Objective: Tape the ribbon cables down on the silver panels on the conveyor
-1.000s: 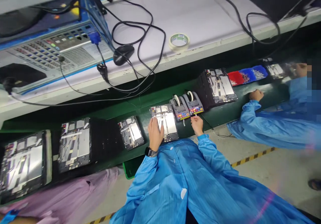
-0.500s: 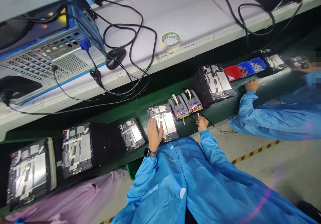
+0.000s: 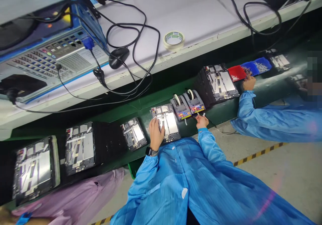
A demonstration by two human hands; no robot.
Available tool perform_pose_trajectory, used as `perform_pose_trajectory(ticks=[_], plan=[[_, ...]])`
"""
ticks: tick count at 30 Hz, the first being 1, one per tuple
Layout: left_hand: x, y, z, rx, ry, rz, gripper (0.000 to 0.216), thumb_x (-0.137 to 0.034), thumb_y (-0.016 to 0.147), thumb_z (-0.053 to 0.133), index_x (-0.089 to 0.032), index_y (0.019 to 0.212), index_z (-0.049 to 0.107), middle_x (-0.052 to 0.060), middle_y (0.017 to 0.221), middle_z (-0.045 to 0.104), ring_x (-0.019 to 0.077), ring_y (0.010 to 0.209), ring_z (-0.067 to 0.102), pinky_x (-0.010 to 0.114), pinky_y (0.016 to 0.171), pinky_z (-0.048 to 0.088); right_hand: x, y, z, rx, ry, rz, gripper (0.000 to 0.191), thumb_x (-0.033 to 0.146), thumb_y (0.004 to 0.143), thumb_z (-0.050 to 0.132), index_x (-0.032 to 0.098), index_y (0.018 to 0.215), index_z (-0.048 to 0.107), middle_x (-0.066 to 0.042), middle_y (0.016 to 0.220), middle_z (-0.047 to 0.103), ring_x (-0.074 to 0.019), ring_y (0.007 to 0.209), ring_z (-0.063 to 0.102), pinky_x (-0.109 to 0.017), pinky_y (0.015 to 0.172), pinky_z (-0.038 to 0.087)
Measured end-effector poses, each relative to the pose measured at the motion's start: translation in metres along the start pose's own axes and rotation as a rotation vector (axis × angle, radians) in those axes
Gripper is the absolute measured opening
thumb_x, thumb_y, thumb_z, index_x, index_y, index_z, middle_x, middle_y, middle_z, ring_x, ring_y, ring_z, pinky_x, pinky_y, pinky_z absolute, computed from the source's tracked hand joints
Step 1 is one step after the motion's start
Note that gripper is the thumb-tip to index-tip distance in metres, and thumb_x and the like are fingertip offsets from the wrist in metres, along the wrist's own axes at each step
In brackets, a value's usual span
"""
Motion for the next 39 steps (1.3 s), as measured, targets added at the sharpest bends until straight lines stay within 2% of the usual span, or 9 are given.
perform_pose_trajectory(ticks=[4, 7, 12, 19, 22, 27, 30, 34, 39], plan=[[-0.009, 0.006, -0.003, -0.042, 0.03, -0.028, 0.04, -0.029, 0.101, 0.049, -0.017, 0.138, 0.056, 0.018, 0.154, 0.049, 0.032, 0.148, 0.04, 0.053, 0.124, 0.034, -0.001, -0.015, -0.029, 0.007, -0.038, -0.077, 0.046, 0.027, 0.07, 0.079, 0.025, 0.097, 0.042, 0.009, 0.067, 0.061, -0.0115, 0.05, 0.06, -0.023, 0.047, 0.054], [-0.026, 0.026, 0.002, -0.053, 0.072, -0.043, 0.044, -0.035, 0.1, 0.052, -0.017, 0.141, 0.054, 0.02, 0.157, 0.046, 0.0348, 0.151, 0.037, 0.056, 0.124, 0.031, 0.006, -0.043, -0.037, 0.198, -0.147, -0.27, 0.054, 0.03, 0.068, 0.08, 0.024, 0.11, 0.047, 0.007, 0.076, 0.066, -0.0125, 0.059, 0.065, -0.023, 0.055, 0.054], [-0.057, 0.082, 0.025, -0.021, 0.145, -0.08, 0.068, -0.052, 0.093, 0.062, -0.01, 0.145, 0.048, 0.028, 0.162, 0.036, 0.044, 0.156, 0.026, 0.066, 0.124, 0.021, 0.027, -0.104, -0.004, 0.525, -0.281, -0.49, 0.059, 0.038, 0.077, 0.076, 0.023, 0.128, 0.049, 0.002, 0.088, 0.068, -0.0161, 0.072, 0.068, -0.028, 0.066, 0.056], [-0.05, 0.117, 0.036, 0.067, 0.166, -0.078, 0.059, -0.045, 0.092, 0.064, -0.012, 0.14, 0.054, 0.026, 0.154, 0.049, 0.0427, 0.152, 0.034, 0.07, 0.124, 0.016, 0.048, -0.137, 0.054, 0.611, -0.39, -0.673, 0.056, 0.041, 0.086, 0.065, 0.022, 0.134, 0.046, -0.002, 0.093, 0.066, -0.0173, 0.08, 0.067, -0.033, 0.08, 0.058], [-0.034, 0.12, 0.035, 0.158, 0.162, -0.043, 0.051, -0.043, 0.093, 0.065, -0.018, 0.137, 0.058, 0.021, 0.145, 0.059, 0.0398, 0.146, 0.042, 0.069, 0.124, 0.018, 0.054, -0.131, 0.054, 0.524, -0.486, -0.798, 0.062, 0.039, 0.091, 0.057, 0.021, 0.146, 0.037, -0.011, 0.117, 0.065, -0.0204, 0.097, 0.07, -0.037, 0.091, 0.058], [-0.015, 0.129, 0.033, 0.217, 0.133, -0.065, 0.046, -0.044, 0.093, 0.068, -0.023, 0.133, 0.063, 0.016, 0.137, 0.065, 0.0363, 0.136, 0.052, 0.066, 0.124, 0.021, 0.06, -0.097, 0.012, 0.289, -0.685, -1.038, 0.074, 0.03, 0.094, 0.045, 0.012, 0.16, 0.016, -0.026, 0.154, 0.042, -0.0287, 0.14, 0.054, -0.05, 0.118, 0.042], [-0.014, 0.133, 0.034, 0.234, 0.113, -0.072, 0.045, -0.044, 0.091, 0.07, -0.024, 0.132, 0.063, 0.016, 0.137, 0.066, 0.0369, 0.135, 0.051, 0.066, 0.123, 0.021, 0.056, -0.067, 0.0, 0.328, -0.86, -1.1, 0.076, 0.028, 0.092, 0.043, 0.006, 0.16, 0.016, -0.028, 0.157, 0.038, -0.0319, 0.15, 0.041, -0.058, 0.122, 0.035], [-0.019, 0.134, 0.031, 0.188, 0.092, -0.073, 0.042, -0.036, 0.089, 0.074, -0.027, 0.128, 0.063, 0.013, 0.138, 0.063, 0.0339, 0.134, 0.052, 0.062, 0.124, 0.02, 0.056, -0.041, 0.01, 0.403, -1.035, -1.177, 0.075, 0.026, 0.091, 0.043, 0.002, 0.159, 0.023, -0.027, 0.159, 0.037, -0.0341, 0.155, 0.028, -0.062, 0.125, 0.027], [-0.028, 0.13, 0.034, 0.189, 0.045, -0.011, 0.009, -0.028, 0.091, 0.07, -0.027, 0.1, 0.071, 0.007, 0.129, 0.065, 0.0285, 0.128, 0.054, 0.054, 0.122, 0.025, 0.056, -0.039, 0.021, 0.461, -1.175, -1.199, 0.078, 0.027, 0.091, 0.046, 0.0, 0.161, 0.024, -0.027, 0.162, 0.033, -0.0366, 0.152, 0.03, -0.06, 0.124, 0.029]])
Point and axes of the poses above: each hand's wrist, its own y-axis towards the middle knuckle, its own z-axis out of the palm, x = y × z, the point moved 6 cm from there along y, towards the middle knuckle
